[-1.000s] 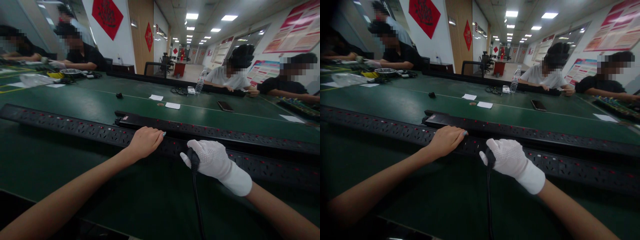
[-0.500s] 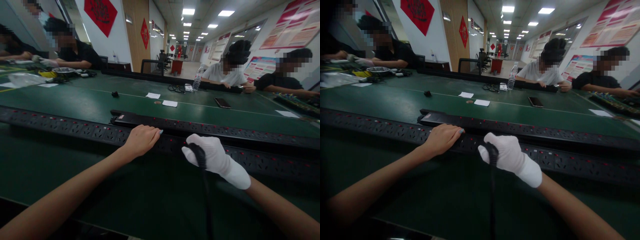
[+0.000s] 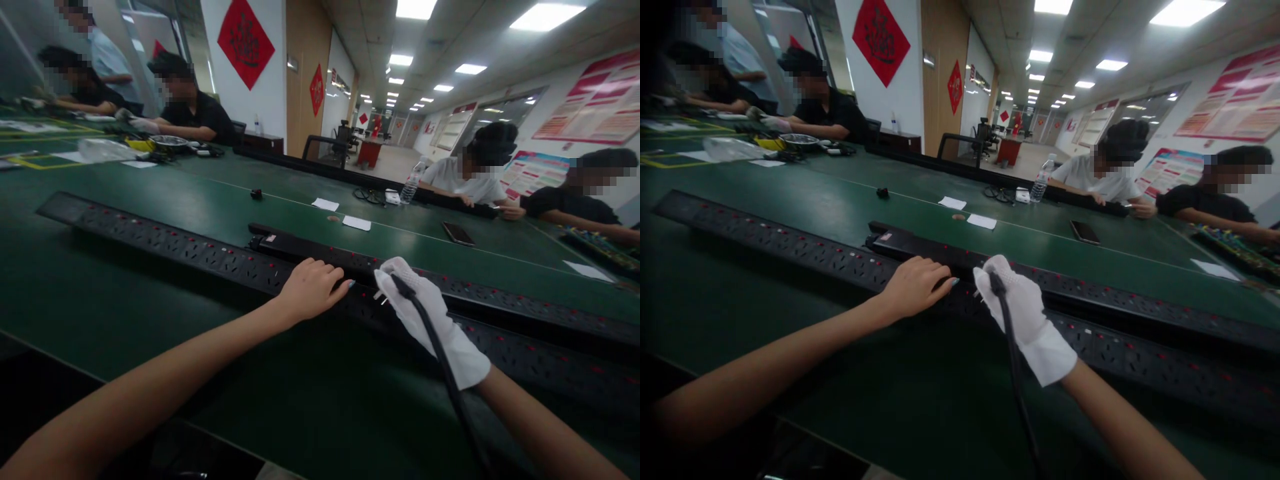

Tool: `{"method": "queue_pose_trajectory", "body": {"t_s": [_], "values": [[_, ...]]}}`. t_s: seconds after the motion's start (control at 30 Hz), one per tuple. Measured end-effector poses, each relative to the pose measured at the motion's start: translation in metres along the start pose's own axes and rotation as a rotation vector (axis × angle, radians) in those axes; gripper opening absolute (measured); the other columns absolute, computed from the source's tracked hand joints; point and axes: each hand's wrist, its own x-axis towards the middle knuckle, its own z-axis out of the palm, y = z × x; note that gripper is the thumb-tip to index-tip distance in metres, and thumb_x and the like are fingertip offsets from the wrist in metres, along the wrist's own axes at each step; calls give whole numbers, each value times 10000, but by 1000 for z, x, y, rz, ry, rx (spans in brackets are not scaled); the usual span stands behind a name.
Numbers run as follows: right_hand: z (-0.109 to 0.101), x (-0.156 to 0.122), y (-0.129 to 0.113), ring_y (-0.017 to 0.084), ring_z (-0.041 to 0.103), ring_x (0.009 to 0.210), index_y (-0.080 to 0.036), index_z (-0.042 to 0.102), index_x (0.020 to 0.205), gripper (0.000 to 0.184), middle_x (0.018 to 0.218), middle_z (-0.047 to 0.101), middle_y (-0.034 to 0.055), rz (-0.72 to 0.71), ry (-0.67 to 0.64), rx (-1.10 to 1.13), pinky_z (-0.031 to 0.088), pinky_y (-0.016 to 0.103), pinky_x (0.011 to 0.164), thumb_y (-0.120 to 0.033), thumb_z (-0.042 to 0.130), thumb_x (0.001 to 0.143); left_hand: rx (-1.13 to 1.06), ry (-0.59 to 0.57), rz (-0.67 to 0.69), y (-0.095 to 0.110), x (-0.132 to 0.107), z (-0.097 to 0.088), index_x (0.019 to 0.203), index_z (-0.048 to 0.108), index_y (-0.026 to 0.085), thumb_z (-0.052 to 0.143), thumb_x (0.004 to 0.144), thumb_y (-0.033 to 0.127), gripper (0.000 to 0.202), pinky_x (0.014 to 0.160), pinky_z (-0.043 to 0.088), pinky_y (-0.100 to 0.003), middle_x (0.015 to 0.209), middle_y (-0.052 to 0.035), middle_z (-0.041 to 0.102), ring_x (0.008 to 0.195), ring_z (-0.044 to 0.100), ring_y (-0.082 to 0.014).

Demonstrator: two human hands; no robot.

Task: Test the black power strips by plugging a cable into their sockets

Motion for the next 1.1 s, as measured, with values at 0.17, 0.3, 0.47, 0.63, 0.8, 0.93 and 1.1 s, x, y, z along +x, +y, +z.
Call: {"method": "queue_pose_trajectory", "body": {"t_s": [0.17, 0.3, 0.47, 0.63, 0.8, 0.93, 1.1], "values": [[15, -2, -8, 108, 524, 531, -192, 514, 822, 256, 601, 561, -11, -163, -39, -407, 334, 219, 534, -428, 415, 832, -7, 26, 3, -1, -4, 0, 809, 573, 183, 287, 897, 396, 368, 665, 352, -315, 726, -33, 617, 697, 554, -171], [13, -9, 1, 129, 557, 567, -187, 573, 748, 259, 610, 600, 16, -343, 23, -642, 332, 223, 544, -405, 447, 806, -35, 31, 6, -2, -4, 0, 807, 570, 176, 270, 900, 408, 391, 659, 348, -318, 740, -39, 627, 703, 565, -177], [9, -14, 8, 140, 562, 577, -170, 612, 763, 271, 636, 625, 35, -459, 127, -734, 347, 235, 558, -399, 470, 786, -39, 37, -9, -2, -5, 1, 797, 570, 167, 261, 901, 410, 406, 670, 348, -330, 742, -50, 631, 714, 571, -187], [13, -22, 1, 143, 552, 541, -177, 609, 732, 265, 609, 617, 29, -494, 53, -755, 341, 242, 531, -395, 469, 787, -48, 24, -5, -3, -4, 0, 809, 570, 174, 273, 899, 417, 394, 679, 354, -329, 761, -48, 634, 730, 572, -185], [16, -20, 6, 137, 572, 570, -183, 593, 757, 244, 626, 624, 22, -414, 109, -642, 355, 230, 551, -389, 469, 800, -63, -15, -37, -3, 1, 1, 821, 573, 167, 265, 901, 418, 405, 695, 367, -341, 767, -53, 632, 745, 579, -192], [17, -9, 15, 98, 548, 505, -190, 569, 797, 231, 563, 594, -16, -262, 75, -516, 323, 196, 501, -384, 447, 828, -62, -46, -55, -6, 5, 4, 855, 570, 163, 255, 901, 424, 412, 710, 384, -350, 806, -62, 631, 774, 580, -200], [19, 3, 20, 89, 502, 469, -196, 547, 755, 274, 552, 565, -18, -213, 27, -521, 281, 203, 482, -409, 401, 848, -68, -100, -61, -9, 11, 7, 850, 582, 151, 230, 908, 418, 445, 731, 398, -359, 819, -72, 630, 787, 588, -202]]}}
